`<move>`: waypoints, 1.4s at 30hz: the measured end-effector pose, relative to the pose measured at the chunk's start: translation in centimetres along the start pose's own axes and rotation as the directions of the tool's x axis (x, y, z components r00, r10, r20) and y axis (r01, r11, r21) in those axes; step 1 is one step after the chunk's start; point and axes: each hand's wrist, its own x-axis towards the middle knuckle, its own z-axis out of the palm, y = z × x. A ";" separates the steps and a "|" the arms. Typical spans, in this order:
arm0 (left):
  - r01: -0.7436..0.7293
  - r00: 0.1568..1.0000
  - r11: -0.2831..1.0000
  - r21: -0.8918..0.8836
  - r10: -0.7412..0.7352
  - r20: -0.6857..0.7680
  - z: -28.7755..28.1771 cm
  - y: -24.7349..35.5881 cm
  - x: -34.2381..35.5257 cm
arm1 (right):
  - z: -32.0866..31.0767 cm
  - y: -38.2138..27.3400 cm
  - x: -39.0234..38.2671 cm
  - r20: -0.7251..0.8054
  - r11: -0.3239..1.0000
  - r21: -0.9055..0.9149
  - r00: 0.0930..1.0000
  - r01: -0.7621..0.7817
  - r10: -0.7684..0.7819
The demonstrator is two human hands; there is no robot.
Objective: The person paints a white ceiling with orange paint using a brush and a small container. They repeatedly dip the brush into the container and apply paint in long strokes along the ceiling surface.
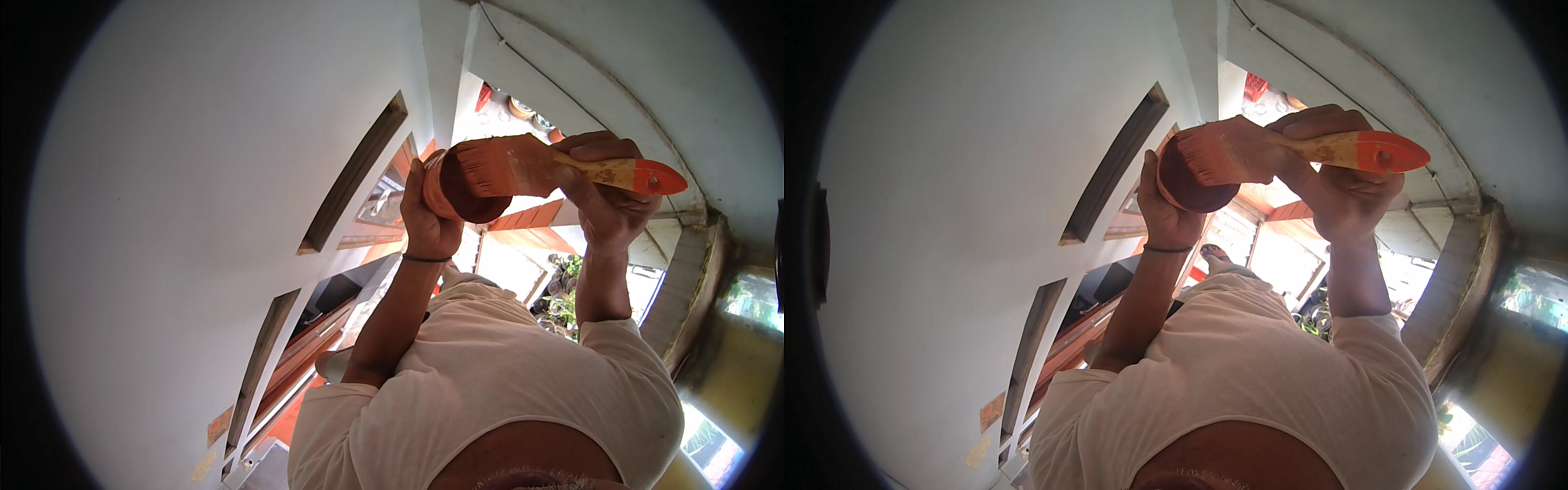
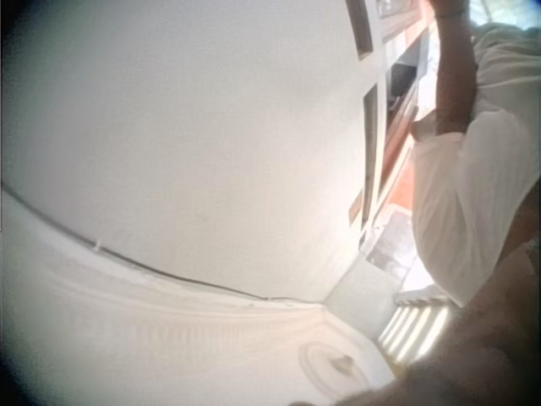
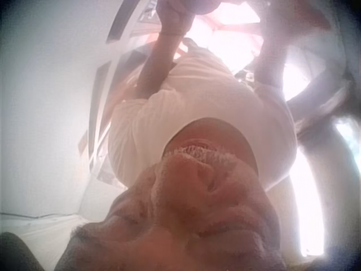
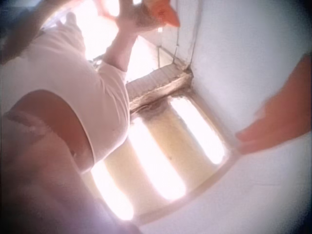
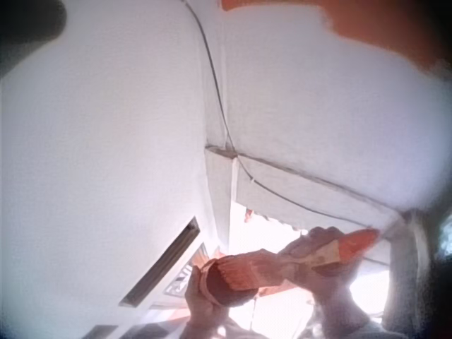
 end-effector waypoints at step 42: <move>0.353 0.931 0.935 -0.022 -0.349 0.107 2.3 -3.1 3.9 | -2.6 1.2 -1.2 -0.185 0.403 0.854 0.533 -0.329 0.826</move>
